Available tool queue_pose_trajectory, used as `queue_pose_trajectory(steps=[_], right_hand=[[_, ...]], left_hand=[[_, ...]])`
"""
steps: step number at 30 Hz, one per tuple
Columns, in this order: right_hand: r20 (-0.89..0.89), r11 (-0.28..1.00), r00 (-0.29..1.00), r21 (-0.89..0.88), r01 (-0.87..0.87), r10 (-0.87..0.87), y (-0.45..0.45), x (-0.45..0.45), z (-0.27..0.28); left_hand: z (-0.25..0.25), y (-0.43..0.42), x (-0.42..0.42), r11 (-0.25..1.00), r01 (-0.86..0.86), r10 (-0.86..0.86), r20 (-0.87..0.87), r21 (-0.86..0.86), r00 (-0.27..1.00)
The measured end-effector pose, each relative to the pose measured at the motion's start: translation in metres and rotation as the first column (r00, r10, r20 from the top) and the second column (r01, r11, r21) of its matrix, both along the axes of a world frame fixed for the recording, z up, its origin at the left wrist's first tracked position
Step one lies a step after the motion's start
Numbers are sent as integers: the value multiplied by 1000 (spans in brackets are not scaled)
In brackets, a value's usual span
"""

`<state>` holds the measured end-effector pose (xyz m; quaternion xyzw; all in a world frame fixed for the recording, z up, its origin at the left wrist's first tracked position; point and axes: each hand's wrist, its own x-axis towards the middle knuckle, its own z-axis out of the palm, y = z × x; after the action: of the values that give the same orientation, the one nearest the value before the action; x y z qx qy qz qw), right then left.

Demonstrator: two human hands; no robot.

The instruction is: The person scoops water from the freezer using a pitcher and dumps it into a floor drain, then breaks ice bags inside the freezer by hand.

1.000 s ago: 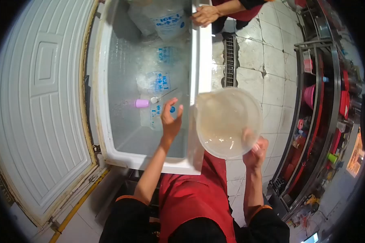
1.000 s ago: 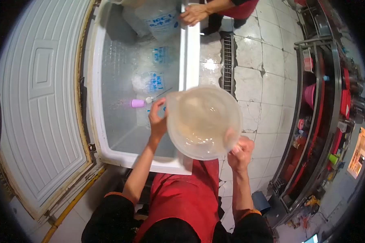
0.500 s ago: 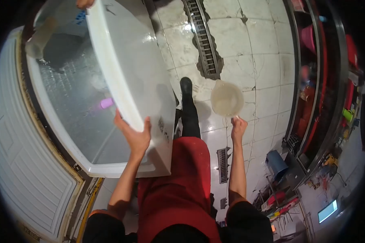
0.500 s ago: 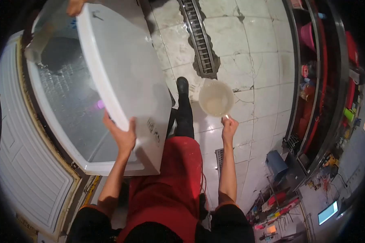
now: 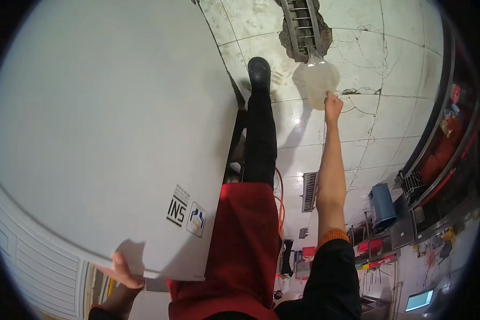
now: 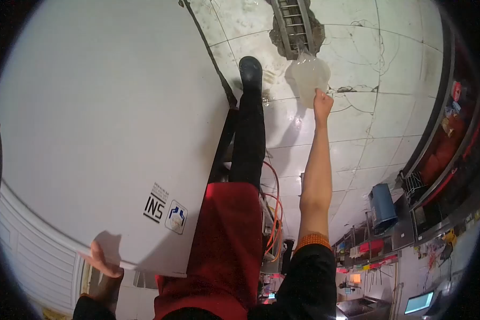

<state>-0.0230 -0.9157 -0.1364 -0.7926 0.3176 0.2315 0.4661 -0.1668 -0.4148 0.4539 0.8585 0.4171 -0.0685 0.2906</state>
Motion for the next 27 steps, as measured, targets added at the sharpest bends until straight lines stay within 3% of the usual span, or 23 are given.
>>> queue_pose_trajectory(steps=[3, 7, 12, 20, 23, 27], right_hand=[[-20, 989, 993, -89, -115, 114, -7, 1, -45], [-18, 993, 995, -66, -97, 96, 18, 39, -50], [-80, 986, 987, -82, -147, 141, 27, 66, -77], [-195, 855, 901, -289, -430, 387, 26, 107, -142], [-247, 767, 847, -359, -531, 471, 45, 129, -126], [-195, 711, 837, -452, -539, 511, 62, 143, -128]], left_hand=[[18, 0, -12, 962, -178, 192, 50, -208, 980], [21, -12, 6, 929, -192, 195, -22, -317, 980], [18, -20, 21, 906, -201, 186, -75, -373, 980], [13, -25, 33, 882, -188, 166, -88, -431, 982], [11, -27, 37, 881, -173, 150, -86, -441, 985], [10, -26, 37, 902, -94, 71, -70, -422, 995]])
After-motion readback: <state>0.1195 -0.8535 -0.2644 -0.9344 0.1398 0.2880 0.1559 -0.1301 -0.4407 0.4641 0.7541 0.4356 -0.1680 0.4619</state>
